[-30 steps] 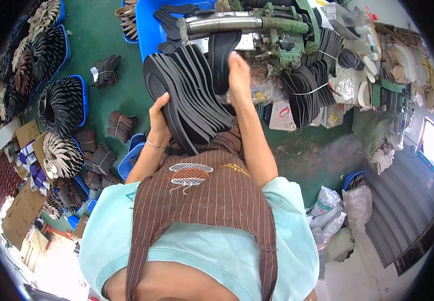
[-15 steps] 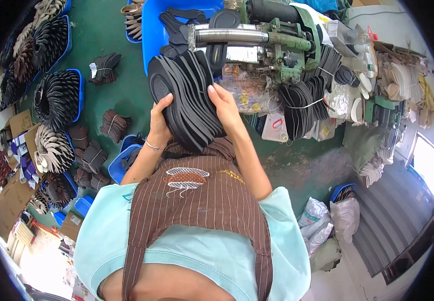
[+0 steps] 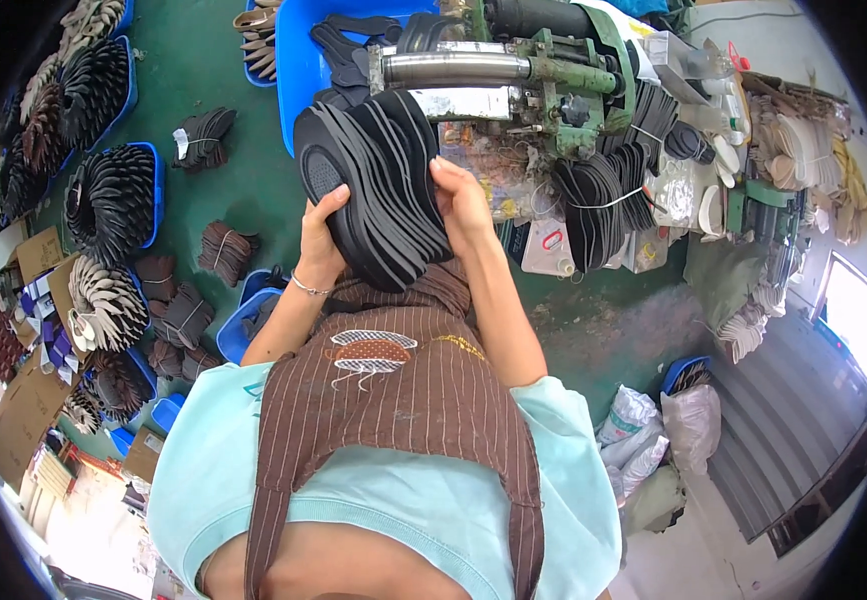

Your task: The recorder is counting and stacking shoe insoles at a workstation within a shoe manufacturing facility.

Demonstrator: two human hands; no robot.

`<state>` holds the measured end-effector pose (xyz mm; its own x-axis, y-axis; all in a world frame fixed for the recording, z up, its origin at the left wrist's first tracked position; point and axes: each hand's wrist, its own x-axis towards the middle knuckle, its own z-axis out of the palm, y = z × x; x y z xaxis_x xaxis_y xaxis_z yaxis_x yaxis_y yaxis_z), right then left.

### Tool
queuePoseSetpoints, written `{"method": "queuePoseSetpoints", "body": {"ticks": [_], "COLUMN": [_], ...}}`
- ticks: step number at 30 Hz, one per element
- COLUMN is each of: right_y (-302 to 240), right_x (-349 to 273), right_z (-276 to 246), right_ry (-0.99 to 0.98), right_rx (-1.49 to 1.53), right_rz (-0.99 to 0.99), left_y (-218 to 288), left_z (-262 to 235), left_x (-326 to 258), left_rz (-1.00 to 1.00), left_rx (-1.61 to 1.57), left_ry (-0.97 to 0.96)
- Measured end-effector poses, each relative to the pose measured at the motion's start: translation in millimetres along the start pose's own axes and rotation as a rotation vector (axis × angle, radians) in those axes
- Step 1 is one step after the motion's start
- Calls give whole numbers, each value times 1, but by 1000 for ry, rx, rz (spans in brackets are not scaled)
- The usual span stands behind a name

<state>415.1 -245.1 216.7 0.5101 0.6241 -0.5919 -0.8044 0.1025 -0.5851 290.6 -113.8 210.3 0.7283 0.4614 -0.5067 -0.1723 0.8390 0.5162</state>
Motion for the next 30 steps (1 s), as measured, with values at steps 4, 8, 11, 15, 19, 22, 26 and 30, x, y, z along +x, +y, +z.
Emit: {"method": "queuePoseSetpoints", "body": {"ticks": [4,8,11,15,19,22,26,30], "right_y": [-2,-8,16,11,-11,24,9,-14], "right_x": [21,47,20,28,32,16,23,40], "right_z": [-1,-7,6,-17,8,3,-2,-7], "right_ry": [382,298,147,403,375,147,498,358], "right_rx": [132,-267,-336,-179,-409,-447,-231,-238], "right_rz": [-101,-337,-127,-280,-200,-221,-304,-275], "left_y": [9,11,10,8,6,6,7,5], "left_z": [10,13,11,13,9,11,8,13], "left_x": [4,4,7,7,11,11,6,9], "left_rz": [-3,-50,4,12,6,7,-18,-72], "left_rx": [19,10,51,87,61,21,30,21], "left_ry": [-26,9,33,77,82,53,79,91]}}
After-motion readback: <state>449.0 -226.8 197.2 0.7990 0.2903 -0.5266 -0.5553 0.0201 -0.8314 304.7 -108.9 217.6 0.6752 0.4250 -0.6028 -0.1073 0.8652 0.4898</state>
